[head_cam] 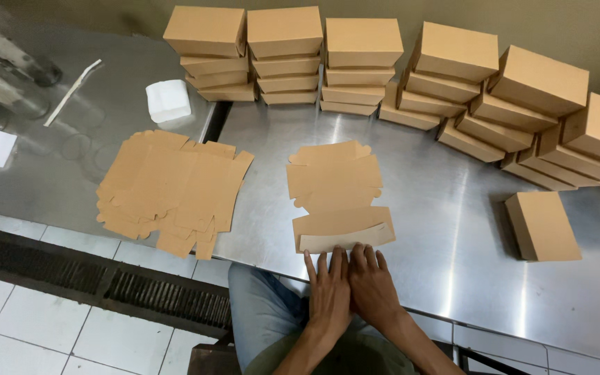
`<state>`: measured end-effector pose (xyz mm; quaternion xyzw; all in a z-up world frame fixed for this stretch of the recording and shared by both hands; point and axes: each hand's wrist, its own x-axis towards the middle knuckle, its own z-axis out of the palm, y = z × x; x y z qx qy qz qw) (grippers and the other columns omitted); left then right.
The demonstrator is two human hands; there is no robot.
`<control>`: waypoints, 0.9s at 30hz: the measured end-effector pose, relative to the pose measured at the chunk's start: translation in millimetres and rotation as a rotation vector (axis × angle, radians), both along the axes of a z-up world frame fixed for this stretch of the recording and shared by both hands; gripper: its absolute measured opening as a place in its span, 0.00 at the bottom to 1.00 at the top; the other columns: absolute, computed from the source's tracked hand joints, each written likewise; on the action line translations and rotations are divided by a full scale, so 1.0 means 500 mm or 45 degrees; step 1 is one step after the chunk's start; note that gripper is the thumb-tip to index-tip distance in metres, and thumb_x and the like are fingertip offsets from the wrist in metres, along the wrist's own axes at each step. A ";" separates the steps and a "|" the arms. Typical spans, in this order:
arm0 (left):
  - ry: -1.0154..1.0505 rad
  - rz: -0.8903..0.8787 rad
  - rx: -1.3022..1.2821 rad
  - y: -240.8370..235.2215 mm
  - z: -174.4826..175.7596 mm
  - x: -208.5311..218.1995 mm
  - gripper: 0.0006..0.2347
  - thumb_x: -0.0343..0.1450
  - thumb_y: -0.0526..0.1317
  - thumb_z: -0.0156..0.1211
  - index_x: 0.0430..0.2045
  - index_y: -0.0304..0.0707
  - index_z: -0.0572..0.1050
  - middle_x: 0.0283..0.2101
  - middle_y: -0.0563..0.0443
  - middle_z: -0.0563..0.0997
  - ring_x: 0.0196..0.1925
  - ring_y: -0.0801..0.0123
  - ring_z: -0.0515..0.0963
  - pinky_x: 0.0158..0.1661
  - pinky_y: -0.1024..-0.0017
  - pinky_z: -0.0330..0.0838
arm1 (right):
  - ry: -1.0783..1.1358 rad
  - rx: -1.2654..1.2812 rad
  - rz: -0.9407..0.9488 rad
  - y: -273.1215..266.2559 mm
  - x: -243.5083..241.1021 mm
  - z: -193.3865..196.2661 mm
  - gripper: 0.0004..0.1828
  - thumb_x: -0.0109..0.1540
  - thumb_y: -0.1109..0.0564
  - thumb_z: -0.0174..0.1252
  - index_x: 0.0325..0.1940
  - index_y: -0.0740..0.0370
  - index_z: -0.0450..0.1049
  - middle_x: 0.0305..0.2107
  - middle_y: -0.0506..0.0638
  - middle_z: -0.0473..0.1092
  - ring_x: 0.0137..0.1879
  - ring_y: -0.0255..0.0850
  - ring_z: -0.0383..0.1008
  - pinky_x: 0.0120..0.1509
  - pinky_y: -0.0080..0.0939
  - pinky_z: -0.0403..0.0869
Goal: The person folds a cardboard sheet into a box by bending the sides and tucking the tabs into slots, then places the finished box with others on a metal counter and begins folding a second cardboard sheet.
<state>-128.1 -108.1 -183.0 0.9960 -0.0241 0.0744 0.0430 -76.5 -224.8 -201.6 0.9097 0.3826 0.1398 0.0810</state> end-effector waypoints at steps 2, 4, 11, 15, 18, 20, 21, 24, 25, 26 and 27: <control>0.016 0.027 -0.030 0.002 -0.018 0.005 0.50 0.48 0.52 0.78 0.67 0.35 0.59 0.65 0.37 0.63 0.66 0.45 0.62 0.72 0.35 0.39 | -0.009 -0.009 -0.010 0.007 0.000 0.005 0.35 0.53 0.50 0.61 0.64 0.65 0.68 0.55 0.65 0.65 0.61 0.59 0.69 0.62 0.53 0.72; 0.046 0.054 -0.070 -0.001 -0.024 0.001 0.55 0.44 0.51 0.82 0.67 0.35 0.57 0.65 0.32 0.60 0.68 0.45 0.60 0.73 0.39 0.38 | -0.005 -0.028 -0.021 0.005 -0.008 -0.007 0.34 0.54 0.51 0.61 0.64 0.63 0.67 0.56 0.66 0.65 0.62 0.59 0.69 0.61 0.52 0.73; 0.106 0.091 0.172 0.005 0.028 -0.004 0.46 0.50 0.51 0.78 0.63 0.35 0.62 0.55 0.46 0.68 0.62 0.58 0.66 0.73 0.38 0.39 | -0.068 -0.018 -0.147 0.018 -0.018 -0.041 0.32 0.57 0.50 0.57 0.60 0.74 0.72 0.57 0.69 0.68 0.63 0.61 0.71 0.59 0.49 0.75; 0.061 0.043 0.164 0.009 0.019 0.001 0.48 0.50 0.53 0.76 0.64 0.27 0.64 0.56 0.44 0.71 0.62 0.55 0.67 0.72 0.30 0.40 | -0.008 -0.018 -0.149 0.014 -0.010 -0.046 0.34 0.53 0.51 0.63 0.59 0.73 0.71 0.58 0.68 0.66 0.64 0.59 0.69 0.43 0.42 0.79; 0.087 0.033 0.224 -0.001 0.004 0.007 0.42 0.54 0.55 0.73 0.61 0.30 0.67 0.57 0.43 0.72 0.63 0.54 0.68 0.73 0.34 0.42 | 0.118 -0.008 -0.134 0.002 -0.010 -0.045 0.39 0.51 0.50 0.65 0.62 0.73 0.68 0.61 0.67 0.66 0.68 0.59 0.67 0.45 0.45 0.80; 0.110 0.036 0.235 0.000 0.010 0.013 0.43 0.52 0.57 0.75 0.60 0.30 0.68 0.57 0.44 0.72 0.62 0.55 0.69 0.73 0.35 0.42 | 0.086 0.042 -0.133 0.003 -0.007 -0.039 0.35 0.53 0.52 0.63 0.62 0.72 0.69 0.60 0.66 0.67 0.68 0.57 0.68 0.43 0.43 0.80; 0.136 0.033 0.244 -0.001 0.013 0.011 0.45 0.50 0.58 0.77 0.59 0.31 0.69 0.56 0.45 0.72 0.61 0.55 0.70 0.73 0.36 0.42 | 0.058 0.091 -0.137 0.001 -0.011 -0.037 0.31 0.55 0.54 0.61 0.61 0.72 0.69 0.60 0.65 0.67 0.68 0.55 0.69 0.42 0.41 0.80; 0.102 0.034 0.086 0.003 0.001 0.010 0.46 0.53 0.48 0.75 0.69 0.34 0.61 0.55 0.48 0.71 0.63 0.52 0.67 0.72 0.32 0.36 | 0.050 0.146 -0.135 0.017 -0.014 0.026 0.35 0.61 0.50 0.58 0.70 0.61 0.62 0.58 0.65 0.67 0.65 0.58 0.70 0.39 0.45 0.81; 0.103 0.032 0.084 0.005 0.001 0.005 0.46 0.53 0.48 0.75 0.69 0.34 0.61 0.55 0.48 0.71 0.63 0.52 0.67 0.72 0.32 0.36 | 0.051 0.144 -0.137 0.017 -0.018 0.017 0.35 0.61 0.50 0.58 0.70 0.61 0.62 0.58 0.65 0.67 0.65 0.58 0.70 0.39 0.45 0.81; 0.114 0.031 0.051 0.007 0.001 -0.001 0.43 0.55 0.45 0.72 0.68 0.33 0.61 0.59 0.44 0.70 0.66 0.45 0.64 0.71 0.28 0.35 | 0.067 0.095 -0.144 0.017 -0.021 0.010 0.34 0.60 0.50 0.58 0.70 0.59 0.62 0.60 0.67 0.66 0.67 0.60 0.69 0.41 0.46 0.81; 0.124 0.032 0.018 0.009 0.002 -0.004 0.40 0.57 0.42 0.70 0.67 0.32 0.61 0.62 0.40 0.68 0.70 0.38 0.61 0.70 0.24 0.33 | 0.080 0.046 -0.149 0.018 -0.022 0.003 0.33 0.60 0.50 0.57 0.69 0.57 0.63 0.61 0.69 0.65 0.68 0.63 0.68 0.44 0.47 0.80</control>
